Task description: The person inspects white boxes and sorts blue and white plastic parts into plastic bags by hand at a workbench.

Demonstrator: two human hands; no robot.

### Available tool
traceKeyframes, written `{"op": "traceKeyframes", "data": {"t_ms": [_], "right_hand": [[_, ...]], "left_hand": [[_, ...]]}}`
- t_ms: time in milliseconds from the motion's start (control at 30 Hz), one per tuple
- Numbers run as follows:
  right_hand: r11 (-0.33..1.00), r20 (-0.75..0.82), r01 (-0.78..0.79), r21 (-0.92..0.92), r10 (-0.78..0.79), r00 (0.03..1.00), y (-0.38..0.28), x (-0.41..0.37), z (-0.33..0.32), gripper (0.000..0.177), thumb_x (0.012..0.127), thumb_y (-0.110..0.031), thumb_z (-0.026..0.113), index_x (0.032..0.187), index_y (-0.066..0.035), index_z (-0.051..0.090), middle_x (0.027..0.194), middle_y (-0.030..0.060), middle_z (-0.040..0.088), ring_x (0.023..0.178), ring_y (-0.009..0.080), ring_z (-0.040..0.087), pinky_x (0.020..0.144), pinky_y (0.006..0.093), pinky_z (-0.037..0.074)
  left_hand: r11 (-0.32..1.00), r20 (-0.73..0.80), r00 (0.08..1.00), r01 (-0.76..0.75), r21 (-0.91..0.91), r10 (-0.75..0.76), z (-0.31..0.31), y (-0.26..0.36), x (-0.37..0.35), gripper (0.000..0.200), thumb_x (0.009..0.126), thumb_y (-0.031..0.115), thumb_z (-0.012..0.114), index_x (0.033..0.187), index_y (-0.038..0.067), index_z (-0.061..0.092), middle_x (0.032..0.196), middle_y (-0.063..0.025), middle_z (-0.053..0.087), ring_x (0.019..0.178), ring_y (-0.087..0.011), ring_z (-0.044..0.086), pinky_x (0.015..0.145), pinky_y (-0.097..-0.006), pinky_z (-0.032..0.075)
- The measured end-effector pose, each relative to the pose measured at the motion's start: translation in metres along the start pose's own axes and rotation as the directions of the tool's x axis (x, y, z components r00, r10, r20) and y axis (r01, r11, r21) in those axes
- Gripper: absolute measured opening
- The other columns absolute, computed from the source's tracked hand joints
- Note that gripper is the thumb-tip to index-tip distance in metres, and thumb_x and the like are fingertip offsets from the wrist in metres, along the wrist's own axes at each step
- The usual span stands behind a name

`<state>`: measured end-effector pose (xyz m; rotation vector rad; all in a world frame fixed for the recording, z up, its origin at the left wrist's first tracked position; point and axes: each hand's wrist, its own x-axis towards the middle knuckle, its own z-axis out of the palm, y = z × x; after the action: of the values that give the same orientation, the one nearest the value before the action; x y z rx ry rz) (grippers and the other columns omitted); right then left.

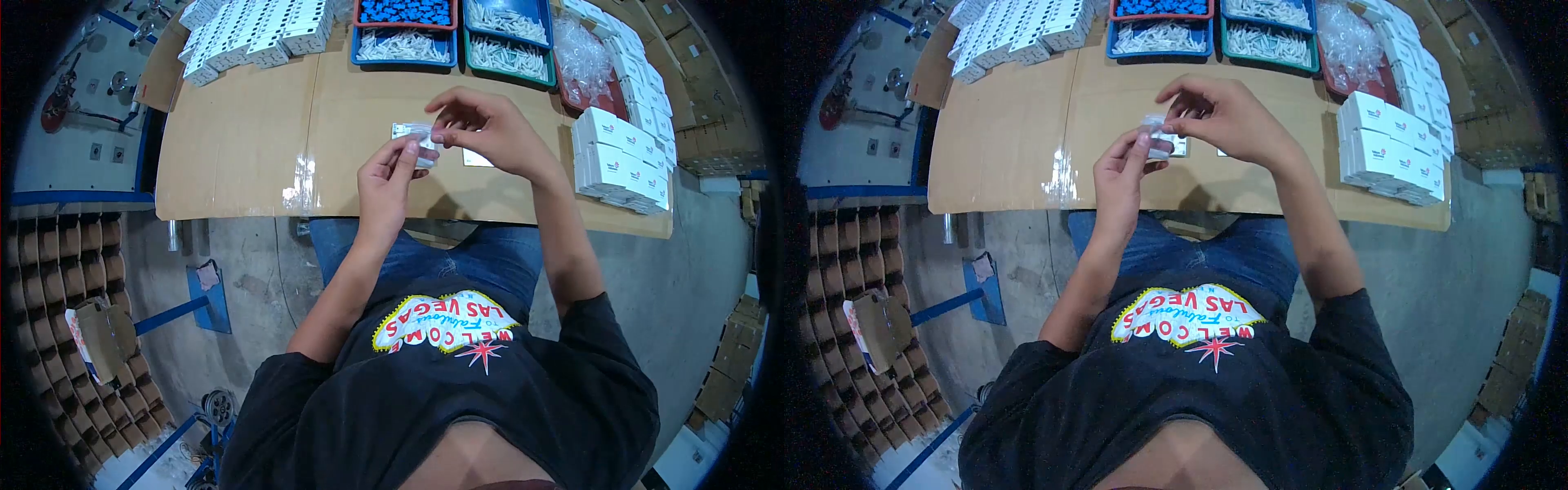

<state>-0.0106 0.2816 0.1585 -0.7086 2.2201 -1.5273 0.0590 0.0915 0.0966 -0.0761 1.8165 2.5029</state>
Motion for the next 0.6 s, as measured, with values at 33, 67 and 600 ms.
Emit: {"op": "traceKeyframes", "data": {"t_ms": [33, 67, 600], "right_hand": [[0.996, -0.076, 0.02, 0.092, -0.013, 0.997, 0.003, -0.001, 0.004, 0.021, 0.091, -0.007, 0.073, 0.111, -0.001, 0.07, 0.099, 0.0053, 0.071, 0.091, 0.0104, 0.066, 0.078, 0.0262, 0.055], [0.982, -0.15, 0.048, 0.181, -0.021, 0.988, 0.005, -0.002, 0.009, 0.022, 0.091, -0.005, 0.073, 0.113, -0.001, 0.07, 0.098, 0.006, 0.071, 0.093, 0.0106, 0.067, 0.08, 0.0257, 0.055], [0.881, -0.348, 0.027, 0.473, 0.158, 0.924, 0.035, -0.02, 0.048, 0.016, 0.093, -0.009, 0.074, 0.106, 0.0, 0.073, 0.093, 0.0028, 0.071, 0.085, 0.0071, 0.063, 0.072, 0.0224, 0.053]], "left_hand": [[1.0, -0.03, 0.999, -0.013, 0.005, 0.013, 0.001, 0.002, 0.0, 0.029, 0.106, 0.022, 0.058, 0.122, -0.001, 0.065, 0.109, -0.0114, 0.072, 0.101, -0.0161, 0.07, 0.082, -0.0317, 0.059], [1.0, -0.032, 0.999, -0.013, 0.004, 0.013, 0.001, 0.001, 0.0, 0.029, 0.106, 0.022, 0.058, 0.122, -0.001, 0.065, 0.109, -0.0114, 0.072, 0.101, -0.0161, 0.07, 0.082, -0.0317, 0.059], [0.992, -0.132, 0.984, -0.122, -0.032, 0.117, 0.004, -0.007, 0.003, 0.018, 0.102, 0.011, 0.064, 0.113, -0.004, 0.068, 0.105, -0.0079, 0.072, 0.096, -0.0117, 0.067, 0.089, -0.0262, 0.053]]}}
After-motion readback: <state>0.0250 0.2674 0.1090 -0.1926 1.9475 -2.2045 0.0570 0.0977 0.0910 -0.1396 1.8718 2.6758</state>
